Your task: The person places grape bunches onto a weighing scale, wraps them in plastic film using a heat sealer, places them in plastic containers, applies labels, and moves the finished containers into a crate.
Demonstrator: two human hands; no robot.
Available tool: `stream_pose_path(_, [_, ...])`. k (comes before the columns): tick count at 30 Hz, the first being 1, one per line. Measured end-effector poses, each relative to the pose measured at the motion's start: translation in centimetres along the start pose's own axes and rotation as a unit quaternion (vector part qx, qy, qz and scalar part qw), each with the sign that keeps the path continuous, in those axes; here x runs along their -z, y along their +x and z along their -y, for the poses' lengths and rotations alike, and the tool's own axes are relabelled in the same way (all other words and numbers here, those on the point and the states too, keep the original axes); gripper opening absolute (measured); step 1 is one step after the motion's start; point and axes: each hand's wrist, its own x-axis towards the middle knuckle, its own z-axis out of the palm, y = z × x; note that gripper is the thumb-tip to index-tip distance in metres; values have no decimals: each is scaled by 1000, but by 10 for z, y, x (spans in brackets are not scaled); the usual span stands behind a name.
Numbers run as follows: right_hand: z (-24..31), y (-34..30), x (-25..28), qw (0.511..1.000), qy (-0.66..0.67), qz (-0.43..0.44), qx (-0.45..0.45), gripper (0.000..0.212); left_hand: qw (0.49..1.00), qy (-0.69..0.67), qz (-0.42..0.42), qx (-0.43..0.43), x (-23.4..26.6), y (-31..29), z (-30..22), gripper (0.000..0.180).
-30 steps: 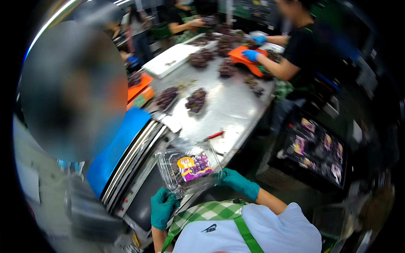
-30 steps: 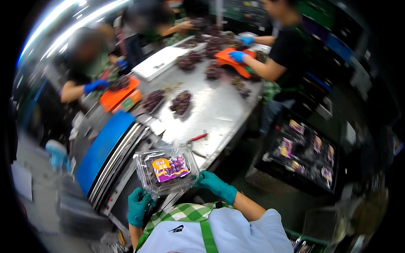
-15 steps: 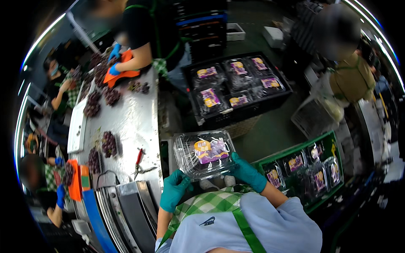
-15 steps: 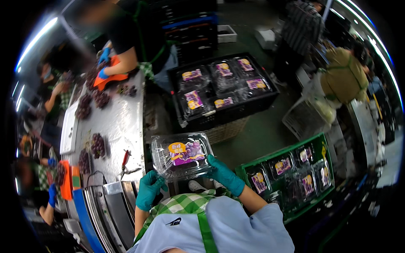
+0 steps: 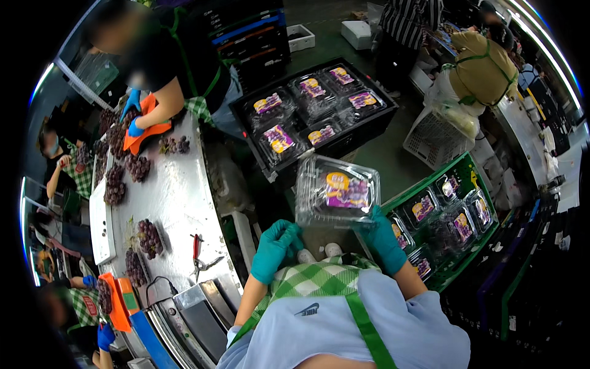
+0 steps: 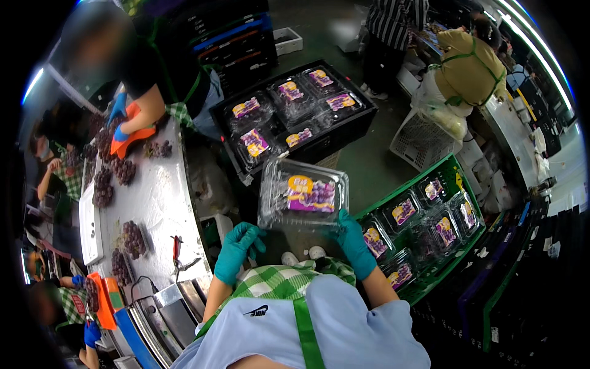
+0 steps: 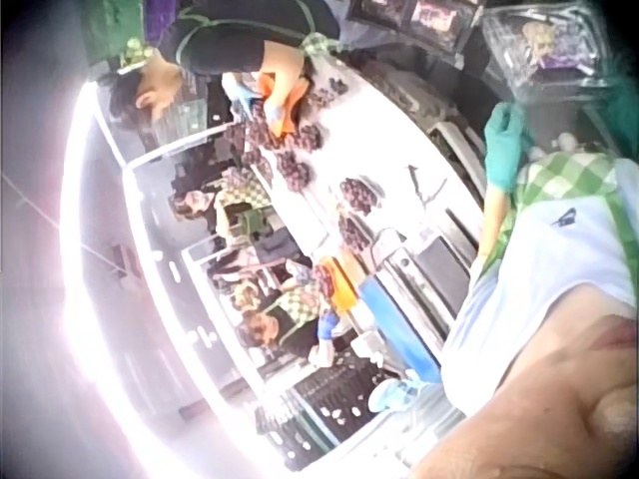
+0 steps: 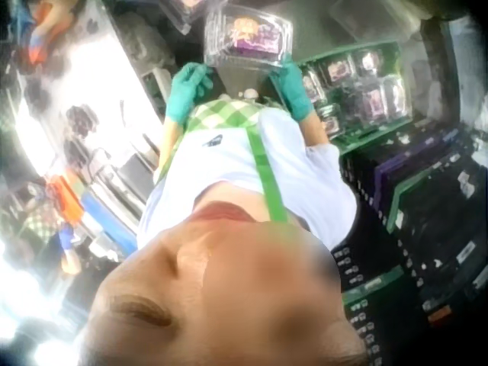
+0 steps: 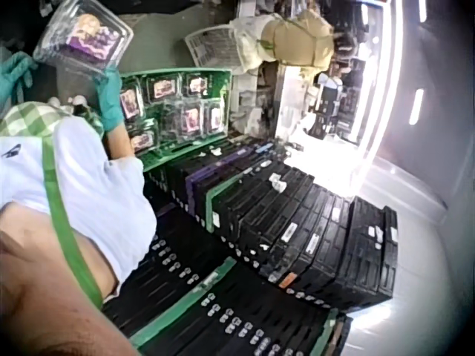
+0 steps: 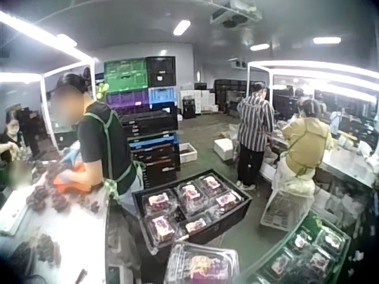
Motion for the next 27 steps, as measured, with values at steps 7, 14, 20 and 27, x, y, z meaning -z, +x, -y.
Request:
stream_pose_path(7, [25,46,-31,997,-3,-60,45,16,994,-85,-61,27,73,-10,36,19])
stream_pose_path(14, [99,151,-65,986,-130,-41,100,28,988,-114,-92,41,106,12,43,19])
stream_pose_path(20, [161,281,-93,933,-331,-119,78,47,985,-109,-122,58,118,82,35,19])
stream_pose_path(27, [163,387,-61,838,-538,-25,-92,56,975,-98,-179,92,119,183,9,19])
